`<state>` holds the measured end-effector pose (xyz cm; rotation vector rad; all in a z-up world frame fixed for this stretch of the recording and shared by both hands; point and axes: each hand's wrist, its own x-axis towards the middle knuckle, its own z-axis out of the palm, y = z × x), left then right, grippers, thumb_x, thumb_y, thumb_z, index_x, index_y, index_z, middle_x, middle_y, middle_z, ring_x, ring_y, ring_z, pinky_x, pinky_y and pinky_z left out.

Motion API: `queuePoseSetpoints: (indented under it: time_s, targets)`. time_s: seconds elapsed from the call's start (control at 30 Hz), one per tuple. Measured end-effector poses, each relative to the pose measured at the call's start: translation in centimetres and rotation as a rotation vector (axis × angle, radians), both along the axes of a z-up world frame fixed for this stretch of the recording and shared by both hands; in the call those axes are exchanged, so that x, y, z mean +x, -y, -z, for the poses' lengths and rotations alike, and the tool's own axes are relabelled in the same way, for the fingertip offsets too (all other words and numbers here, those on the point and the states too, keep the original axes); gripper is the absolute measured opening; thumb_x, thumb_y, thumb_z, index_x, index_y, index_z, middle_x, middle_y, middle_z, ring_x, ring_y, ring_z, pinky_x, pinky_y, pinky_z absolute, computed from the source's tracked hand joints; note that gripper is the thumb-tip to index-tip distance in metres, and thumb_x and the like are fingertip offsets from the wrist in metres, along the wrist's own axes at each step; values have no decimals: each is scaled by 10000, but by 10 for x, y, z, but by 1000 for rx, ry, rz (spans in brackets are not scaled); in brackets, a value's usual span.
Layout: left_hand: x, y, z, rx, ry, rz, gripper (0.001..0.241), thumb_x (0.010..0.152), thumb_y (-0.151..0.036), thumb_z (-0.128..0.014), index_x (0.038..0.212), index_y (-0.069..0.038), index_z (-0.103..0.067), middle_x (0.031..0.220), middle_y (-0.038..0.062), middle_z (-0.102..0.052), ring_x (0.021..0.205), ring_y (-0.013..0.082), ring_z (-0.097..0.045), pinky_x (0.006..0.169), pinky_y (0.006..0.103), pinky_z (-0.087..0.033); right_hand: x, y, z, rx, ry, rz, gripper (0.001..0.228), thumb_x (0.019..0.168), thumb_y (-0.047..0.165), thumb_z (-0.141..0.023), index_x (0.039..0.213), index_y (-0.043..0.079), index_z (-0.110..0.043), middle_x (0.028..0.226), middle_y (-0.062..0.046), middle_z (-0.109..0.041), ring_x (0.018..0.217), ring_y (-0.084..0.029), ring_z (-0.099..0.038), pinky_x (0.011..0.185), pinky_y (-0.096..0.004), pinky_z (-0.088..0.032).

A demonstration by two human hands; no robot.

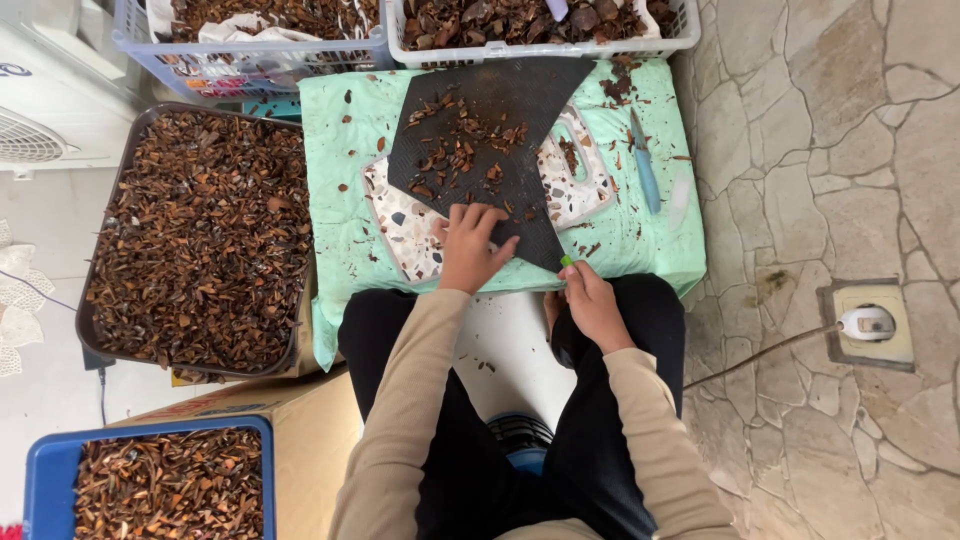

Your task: Cutting small pieces of bark using a hand knife on a cutting board.

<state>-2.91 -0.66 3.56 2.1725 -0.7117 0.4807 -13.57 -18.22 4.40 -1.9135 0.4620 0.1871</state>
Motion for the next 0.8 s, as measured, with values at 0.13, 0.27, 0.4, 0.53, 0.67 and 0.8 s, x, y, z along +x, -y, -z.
queuePoseSetpoints:
  time_s: [0.13, 0.27, 0.4, 0.53, 0.67, 0.8]
  targets:
    - [-1, 16, 11, 70, 93, -18, 246, 710, -194, -725, 913, -154, -593, 816, 18, -514, 838, 216, -448, 755, 333, -402, -2, -9, -6, -81, -57, -55, 379, 981, 302, -293, 963, 33, -559, 707, -125, -549, 722, -225, -522, 636, -357, -443]
    - [1, 25, 33, 92, 125, -87, 80, 799, -188, -642, 865, -166, -600, 806, -7, -463, 871, 195, -414, 713, 347, -295, -3, -14, -12, -112, -104, -65, 389, 978, 315, -299, 1023, 34, -565, 825, -195, -598, 821, -288, -563, 700, -409, -462]
    - [-5, 16, 11, 8, 89, -76, 104, 790, -149, -659, 858, -134, -581, 822, 5, -470, 885, 213, -418, 756, 329, -361, -1, -20, -17, -123, -104, -74, 417, 981, 329, -288, 1059, 22, -559, 901, -225, -598, 894, -320, -564, 740, -437, -463]
    - [-28, 21, 38, 89, 73, -186, 151, 801, -294, -607, 736, -194, -515, 866, -10, -498, 900, 213, -444, 762, 412, -280, -2, -15, -2, -148, -55, -52, 401, 978, 343, -307, 1052, 58, -579, 858, -194, -605, 827, -304, -586, 696, -423, -490]
    - [-84, 36, 58, 107, 44, 80, 98, 693, -218, -554, 687, -179, -464, 671, 7, -489, 707, 223, -527, 663, 390, -375, -4, -5, 8, -170, 6, 11, 354, 967, 297, -338, 1034, 66, -598, 759, -187, -575, 715, -304, -572, 653, -422, -488]
    - [-124, 44, 54, 161, -487, 88, 179, 780, -274, -457, 708, -116, -503, 544, 82, -527, 542, 333, -567, 509, 408, -393, -18, -15, -32, -74, 30, 102, 324, 952, 213, -331, 965, 44, -608, 607, -97, -488, 525, -187, -496, 500, -305, -493]
